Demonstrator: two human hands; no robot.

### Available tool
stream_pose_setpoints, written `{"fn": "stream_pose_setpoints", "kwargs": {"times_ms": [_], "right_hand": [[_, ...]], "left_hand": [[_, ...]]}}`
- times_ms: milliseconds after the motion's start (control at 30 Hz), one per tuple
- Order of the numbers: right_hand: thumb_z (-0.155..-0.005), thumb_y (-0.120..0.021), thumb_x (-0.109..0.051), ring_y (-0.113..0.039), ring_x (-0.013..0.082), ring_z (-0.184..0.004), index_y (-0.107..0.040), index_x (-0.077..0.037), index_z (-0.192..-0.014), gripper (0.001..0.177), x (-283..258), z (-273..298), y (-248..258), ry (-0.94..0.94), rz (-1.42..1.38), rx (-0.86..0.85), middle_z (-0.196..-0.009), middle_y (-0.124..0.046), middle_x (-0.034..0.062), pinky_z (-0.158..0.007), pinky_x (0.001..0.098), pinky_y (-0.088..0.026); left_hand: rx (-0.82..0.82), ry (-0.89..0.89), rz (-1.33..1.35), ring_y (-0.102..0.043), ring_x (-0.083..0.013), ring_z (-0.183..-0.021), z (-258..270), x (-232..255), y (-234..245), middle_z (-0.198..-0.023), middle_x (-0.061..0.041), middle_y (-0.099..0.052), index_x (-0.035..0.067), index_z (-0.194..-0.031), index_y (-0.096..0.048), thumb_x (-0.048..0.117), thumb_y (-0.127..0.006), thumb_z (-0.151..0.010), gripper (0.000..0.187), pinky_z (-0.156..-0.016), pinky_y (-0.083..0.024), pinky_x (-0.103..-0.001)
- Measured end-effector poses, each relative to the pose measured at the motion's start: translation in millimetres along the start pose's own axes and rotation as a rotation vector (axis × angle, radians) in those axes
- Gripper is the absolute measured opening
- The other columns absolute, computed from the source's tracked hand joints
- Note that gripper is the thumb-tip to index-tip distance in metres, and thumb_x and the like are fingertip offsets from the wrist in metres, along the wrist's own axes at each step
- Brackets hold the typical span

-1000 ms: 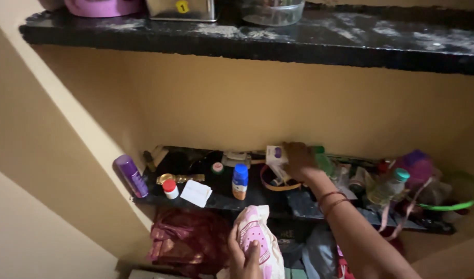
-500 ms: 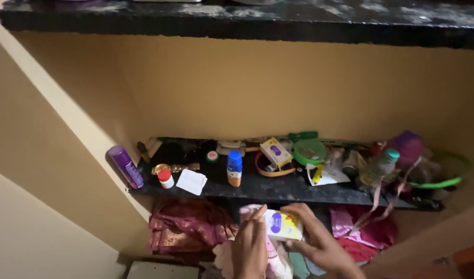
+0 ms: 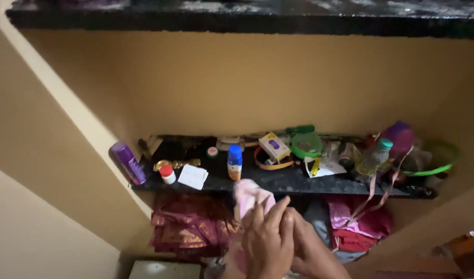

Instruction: Organizing various personal care and household items on a set of built-in wall shelves.

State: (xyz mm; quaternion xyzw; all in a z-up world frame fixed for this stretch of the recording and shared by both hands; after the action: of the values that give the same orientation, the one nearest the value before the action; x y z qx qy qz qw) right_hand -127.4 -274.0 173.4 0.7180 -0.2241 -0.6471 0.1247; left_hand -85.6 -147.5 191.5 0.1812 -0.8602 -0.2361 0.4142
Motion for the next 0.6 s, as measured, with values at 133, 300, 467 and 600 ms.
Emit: {"fn": "stream_pose_setpoints", "kwargs": {"times_ms": [133, 300, 467, 600], "right_hand": [[-0.074, -0.079, 0.005, -0.062, 0.0148, -0.112, -0.053, -0.003, -0.134, 0.066, 19, 4, -3, 0.295, -0.206, -0.028, -0.118, -0.066, 0.012, -0.096, 0.0302, -0.052], [-0.066, -0.083, 0.007, -0.063, 0.0188, -0.12, -0.042, -0.005, -0.135, 0.081, -8, 8, 11, 0.062, -0.475, -0.059, -0.134, -0.065, 0.0149, -0.099, 0.0344, -0.052], [-0.064, -0.083, 0.006, -0.059, 0.0237, -0.129, -0.032, -0.008, -0.146, 0.097, -7, 8, 6, 0.189, -0.281, -0.002, -0.135, -0.062, 0.0155, -0.107, 0.0378, -0.045], [-0.071, -0.086, 0.001, -0.055, 0.027, -0.138, -0.03, -0.005, -0.146, 0.094, 0, 10, 3, 0.475, -0.173, 0.008, -0.142, -0.06, 0.0174, -0.117, 0.0402, -0.037]], "left_hand": [[-0.207, 0.232, -0.022, -0.051, -0.0321, -0.129, -11, -27, -6, -0.147, -0.015, -0.056, 0.027, -0.135, -0.072, 0.042, -0.047, -0.099, 0.047, -0.101, -0.044, -0.046], [-0.372, 0.732, 0.355, -0.07, -0.0228, -0.119, 7, -94, -18, -0.13, -0.007, -0.073, 0.024, -0.128, -0.07, 0.056, -0.021, -0.1, 0.065, -0.102, -0.052, -0.037], [-0.271, 0.427, 1.255, -0.061, -0.0247, -0.127, 37, -114, -50, -0.136, -0.015, -0.065, 0.013, -0.148, -0.047, 0.075, -0.049, -0.084, 0.089, -0.108, -0.047, -0.041], [-0.254, -0.046, 0.786, -0.069, -0.0239, -0.121, 35, -95, -22, -0.13, -0.013, -0.066, 0.006, -0.161, -0.02, 0.076, -0.074, -0.077, 0.123, -0.104, -0.051, -0.037]]}}
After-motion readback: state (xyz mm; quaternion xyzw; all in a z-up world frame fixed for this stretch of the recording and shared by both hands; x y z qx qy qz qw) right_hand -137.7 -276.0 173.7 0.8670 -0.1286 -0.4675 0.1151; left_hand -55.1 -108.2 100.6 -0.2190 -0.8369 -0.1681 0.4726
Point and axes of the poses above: each hand's wrist, its own z-axis away from the middle knuckle, its own y-axis out of the back of the hand, x = y × z, the point moved 2 cm from there along -z, towards the middle knuckle
